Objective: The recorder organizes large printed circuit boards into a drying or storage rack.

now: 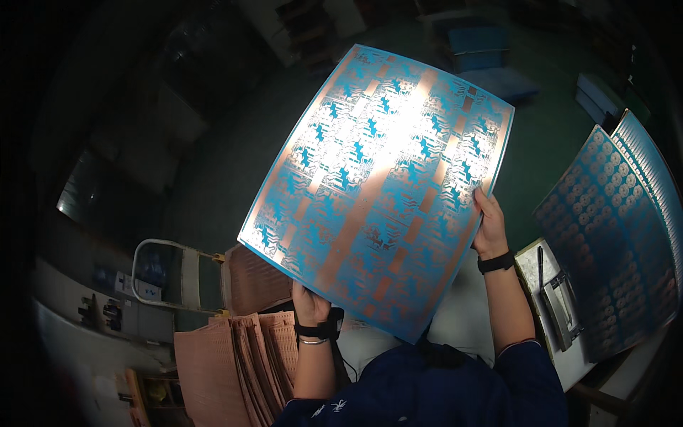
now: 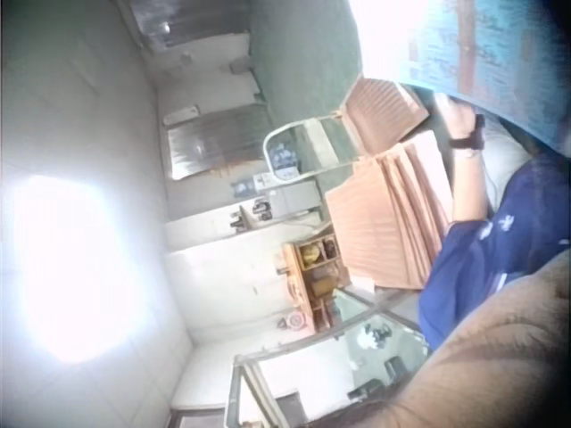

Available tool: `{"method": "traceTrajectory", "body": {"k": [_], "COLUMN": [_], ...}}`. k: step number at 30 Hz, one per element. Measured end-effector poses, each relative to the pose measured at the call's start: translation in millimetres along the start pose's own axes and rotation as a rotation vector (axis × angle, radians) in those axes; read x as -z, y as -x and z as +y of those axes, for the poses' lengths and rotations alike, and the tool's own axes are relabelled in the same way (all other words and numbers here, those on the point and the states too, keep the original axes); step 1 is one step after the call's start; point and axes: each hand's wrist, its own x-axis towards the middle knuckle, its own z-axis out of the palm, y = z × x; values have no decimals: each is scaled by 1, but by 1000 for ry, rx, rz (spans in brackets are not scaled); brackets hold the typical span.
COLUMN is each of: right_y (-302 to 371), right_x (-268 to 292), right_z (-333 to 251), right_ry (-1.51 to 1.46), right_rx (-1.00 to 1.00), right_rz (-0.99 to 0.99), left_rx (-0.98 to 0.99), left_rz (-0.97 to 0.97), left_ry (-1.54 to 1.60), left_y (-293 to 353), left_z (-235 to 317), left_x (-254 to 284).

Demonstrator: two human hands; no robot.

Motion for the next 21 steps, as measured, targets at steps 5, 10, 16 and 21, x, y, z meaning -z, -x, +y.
{"method": "traceTrajectory", "body": {"k": [5,10,16,21], "right_y": [22,23,40,57], "right_x": [-19,8,47,64], "right_z": [14,-22,-99,-103], "right_ry": [-67,-1,157,237], "right_rx": [-19,2,202,-26], "right_rz": [-115,-68,18,9], "left_rx": [112,50,10,60], "left_rz": [-75,-18,-15,-65], "left_ry": [224,35,-216,-468], "left_y": [25,22,16,11], "left_z": [-18,-8,39,68], "left_x": [-21,6,38,50]}}
